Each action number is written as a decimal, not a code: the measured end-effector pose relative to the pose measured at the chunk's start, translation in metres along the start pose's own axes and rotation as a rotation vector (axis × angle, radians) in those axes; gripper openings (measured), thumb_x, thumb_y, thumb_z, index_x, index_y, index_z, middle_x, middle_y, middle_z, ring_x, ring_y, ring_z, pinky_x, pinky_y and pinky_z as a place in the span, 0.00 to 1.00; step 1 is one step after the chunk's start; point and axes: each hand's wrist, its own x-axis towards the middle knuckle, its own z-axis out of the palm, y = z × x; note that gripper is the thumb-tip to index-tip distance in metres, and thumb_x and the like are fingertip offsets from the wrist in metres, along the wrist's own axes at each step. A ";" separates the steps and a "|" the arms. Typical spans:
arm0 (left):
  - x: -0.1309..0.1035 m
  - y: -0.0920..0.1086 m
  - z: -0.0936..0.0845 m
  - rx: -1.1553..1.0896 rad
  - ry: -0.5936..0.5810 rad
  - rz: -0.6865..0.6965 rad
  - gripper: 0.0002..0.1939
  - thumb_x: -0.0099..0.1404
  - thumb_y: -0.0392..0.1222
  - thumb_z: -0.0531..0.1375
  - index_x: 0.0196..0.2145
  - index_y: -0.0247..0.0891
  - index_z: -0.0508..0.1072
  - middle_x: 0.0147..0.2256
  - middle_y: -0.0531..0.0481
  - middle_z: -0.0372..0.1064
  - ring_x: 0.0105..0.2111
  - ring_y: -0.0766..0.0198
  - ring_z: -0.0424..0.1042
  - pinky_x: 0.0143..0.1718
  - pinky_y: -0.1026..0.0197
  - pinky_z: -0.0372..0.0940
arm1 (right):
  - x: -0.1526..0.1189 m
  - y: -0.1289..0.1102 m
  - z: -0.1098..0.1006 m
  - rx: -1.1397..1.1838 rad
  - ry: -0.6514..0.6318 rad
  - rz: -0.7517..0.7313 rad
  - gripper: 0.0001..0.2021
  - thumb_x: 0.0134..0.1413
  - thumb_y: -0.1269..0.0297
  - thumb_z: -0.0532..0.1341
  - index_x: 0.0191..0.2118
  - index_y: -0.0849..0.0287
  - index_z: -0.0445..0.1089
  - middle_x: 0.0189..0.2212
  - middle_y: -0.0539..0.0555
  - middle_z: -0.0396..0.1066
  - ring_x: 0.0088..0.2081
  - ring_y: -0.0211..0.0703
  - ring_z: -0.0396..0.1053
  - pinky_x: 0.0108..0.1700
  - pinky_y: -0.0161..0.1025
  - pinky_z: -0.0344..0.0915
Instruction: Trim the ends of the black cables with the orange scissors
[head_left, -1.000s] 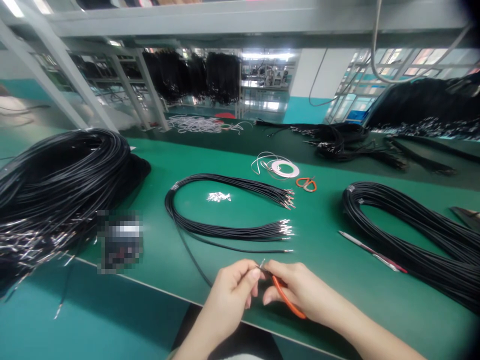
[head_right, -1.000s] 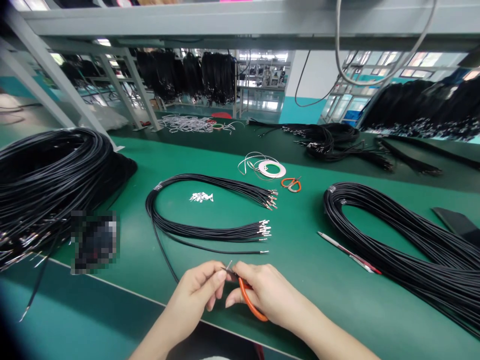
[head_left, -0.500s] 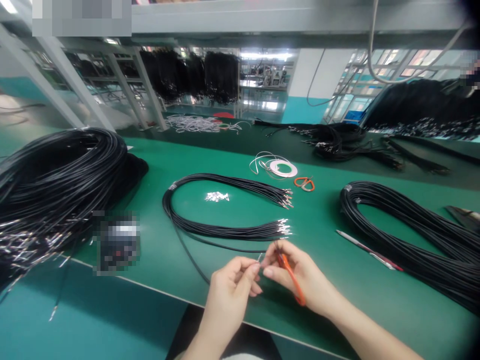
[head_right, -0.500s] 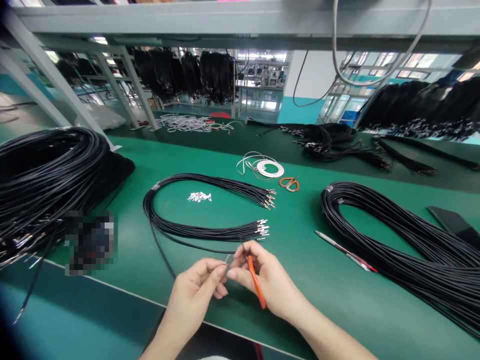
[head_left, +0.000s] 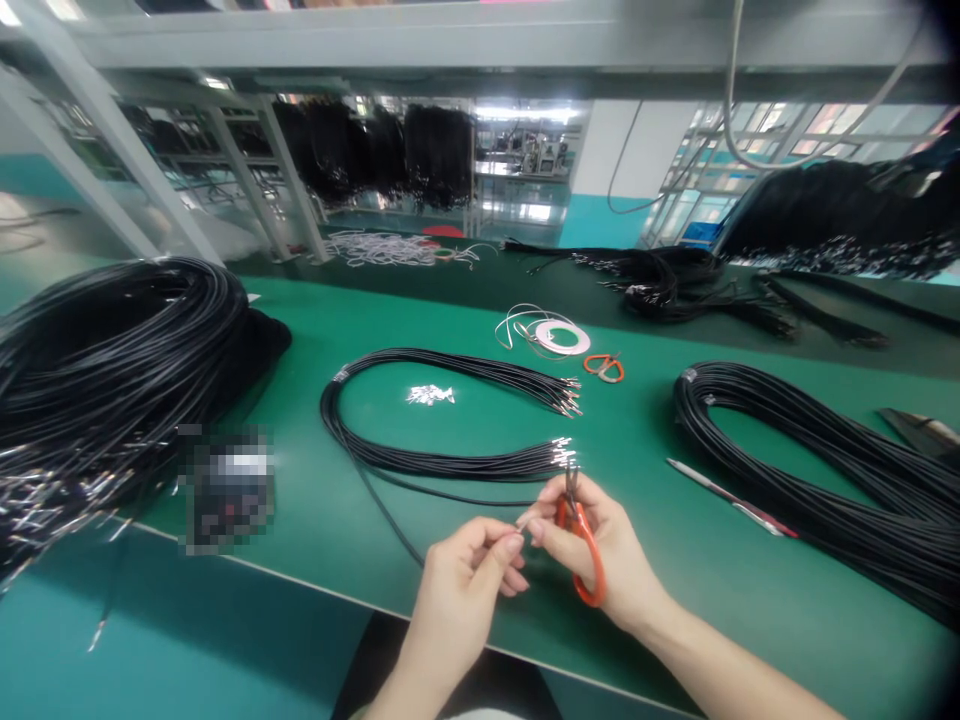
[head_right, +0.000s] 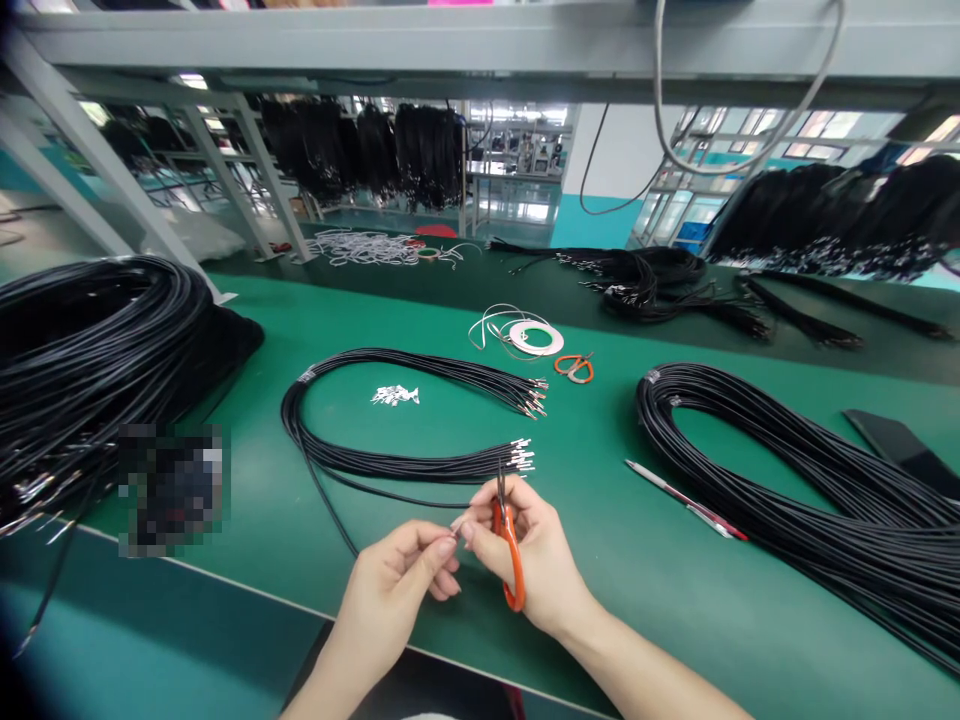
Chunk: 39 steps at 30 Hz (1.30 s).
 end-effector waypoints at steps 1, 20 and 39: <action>0.000 0.001 0.000 -0.008 -0.002 -0.005 0.13 0.65 0.49 0.59 0.33 0.35 0.74 0.26 0.51 0.71 0.24 0.67 0.72 0.28 0.66 0.68 | 0.000 0.000 0.000 -0.007 0.004 0.002 0.15 0.45 0.66 0.73 0.35 0.56 0.67 0.27 0.47 0.74 0.31 0.36 0.71 0.36 0.33 0.68; 0.000 0.003 0.001 0.006 -0.072 0.012 0.17 0.68 0.51 0.55 0.30 0.34 0.70 0.23 0.52 0.68 0.21 0.67 0.71 0.24 0.66 0.66 | 0.000 0.002 0.003 -0.006 0.004 -0.064 0.14 0.47 0.65 0.72 0.36 0.55 0.66 0.27 0.48 0.73 0.30 0.37 0.71 0.36 0.35 0.68; 0.024 0.018 -0.018 0.322 -0.318 -0.004 0.16 0.66 0.48 0.55 0.26 0.35 0.73 0.19 0.56 0.64 0.15 0.71 0.60 0.19 0.69 0.54 | 0.019 -0.015 -0.026 -0.378 -0.229 -0.057 0.10 0.52 0.61 0.68 0.35 0.58 0.68 0.29 0.50 0.70 0.30 0.38 0.69 0.35 0.37 0.66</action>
